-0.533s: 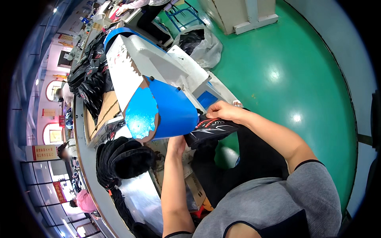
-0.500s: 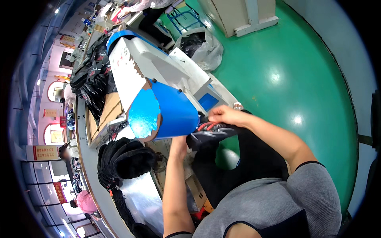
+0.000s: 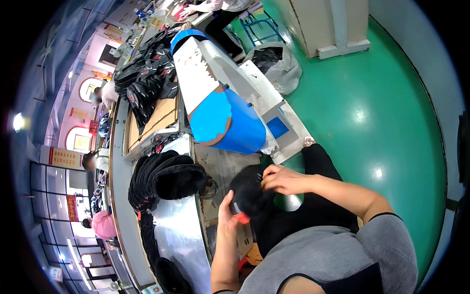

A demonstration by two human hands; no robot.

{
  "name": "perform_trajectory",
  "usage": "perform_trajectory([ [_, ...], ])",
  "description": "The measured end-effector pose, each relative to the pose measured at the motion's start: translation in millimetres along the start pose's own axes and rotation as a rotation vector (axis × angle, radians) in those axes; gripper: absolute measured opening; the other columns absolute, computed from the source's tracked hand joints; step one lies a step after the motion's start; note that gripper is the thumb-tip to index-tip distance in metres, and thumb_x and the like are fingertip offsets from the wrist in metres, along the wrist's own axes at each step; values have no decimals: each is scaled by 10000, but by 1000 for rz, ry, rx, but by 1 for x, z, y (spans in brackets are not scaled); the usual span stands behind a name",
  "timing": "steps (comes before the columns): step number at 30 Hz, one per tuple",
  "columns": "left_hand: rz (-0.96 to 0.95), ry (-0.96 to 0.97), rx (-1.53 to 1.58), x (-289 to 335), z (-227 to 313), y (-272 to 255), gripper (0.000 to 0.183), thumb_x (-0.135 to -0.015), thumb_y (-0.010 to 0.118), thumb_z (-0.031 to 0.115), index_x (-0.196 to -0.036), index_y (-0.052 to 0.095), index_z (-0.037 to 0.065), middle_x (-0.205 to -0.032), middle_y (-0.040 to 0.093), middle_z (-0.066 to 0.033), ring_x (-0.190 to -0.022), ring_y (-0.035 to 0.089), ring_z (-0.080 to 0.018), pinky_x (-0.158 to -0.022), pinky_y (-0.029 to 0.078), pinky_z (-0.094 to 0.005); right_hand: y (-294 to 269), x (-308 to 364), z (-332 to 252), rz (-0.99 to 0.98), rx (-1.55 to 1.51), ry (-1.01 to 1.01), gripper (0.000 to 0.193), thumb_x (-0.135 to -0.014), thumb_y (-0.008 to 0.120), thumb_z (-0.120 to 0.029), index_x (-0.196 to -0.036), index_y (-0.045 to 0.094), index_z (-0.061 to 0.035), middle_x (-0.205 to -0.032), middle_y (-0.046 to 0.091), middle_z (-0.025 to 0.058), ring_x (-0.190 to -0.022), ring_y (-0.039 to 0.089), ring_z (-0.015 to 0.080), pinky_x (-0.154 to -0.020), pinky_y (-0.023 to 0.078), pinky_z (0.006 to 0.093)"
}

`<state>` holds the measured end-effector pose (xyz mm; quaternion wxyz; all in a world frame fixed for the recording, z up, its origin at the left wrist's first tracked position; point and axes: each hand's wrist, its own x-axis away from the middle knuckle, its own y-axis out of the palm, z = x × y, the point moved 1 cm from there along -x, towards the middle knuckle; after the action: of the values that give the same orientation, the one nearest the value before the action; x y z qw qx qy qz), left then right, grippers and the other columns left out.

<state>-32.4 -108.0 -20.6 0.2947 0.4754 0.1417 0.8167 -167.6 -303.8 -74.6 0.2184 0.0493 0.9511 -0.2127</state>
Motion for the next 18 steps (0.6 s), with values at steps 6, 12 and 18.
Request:
perform_trajectory([
  [6,-150,389,-335,-33,6,28,357,-827,636,4,-1174,550,17,-1123,624,-103,-1016,613,-219,-909,481,-359,0,-14,11,449,-598,565,261,-897,602,-159,-1109,572,-10,-866,597,48,-703,550,99,-591,443,241],
  [12,-71,465,-395,-75,-12,47,327,-844,655,56,-1149,545,12,-1111,621,-69,-990,602,-173,-882,463,-298,-9,-24,32,534,-836,748,253,-848,675,-119,-1022,548,13,-687,489,-2,-556,470,61,-459,347,213],
  [18,89,538,-420,-94,-9,68,254,-840,607,3,-1092,571,1,-1044,626,-70,-915,605,-172,-825,471,-296,-5,-25,36,798,-859,699,198,-847,650,-52,-969,512,22,-724,535,47,-561,539,100,-504,464,231],
])
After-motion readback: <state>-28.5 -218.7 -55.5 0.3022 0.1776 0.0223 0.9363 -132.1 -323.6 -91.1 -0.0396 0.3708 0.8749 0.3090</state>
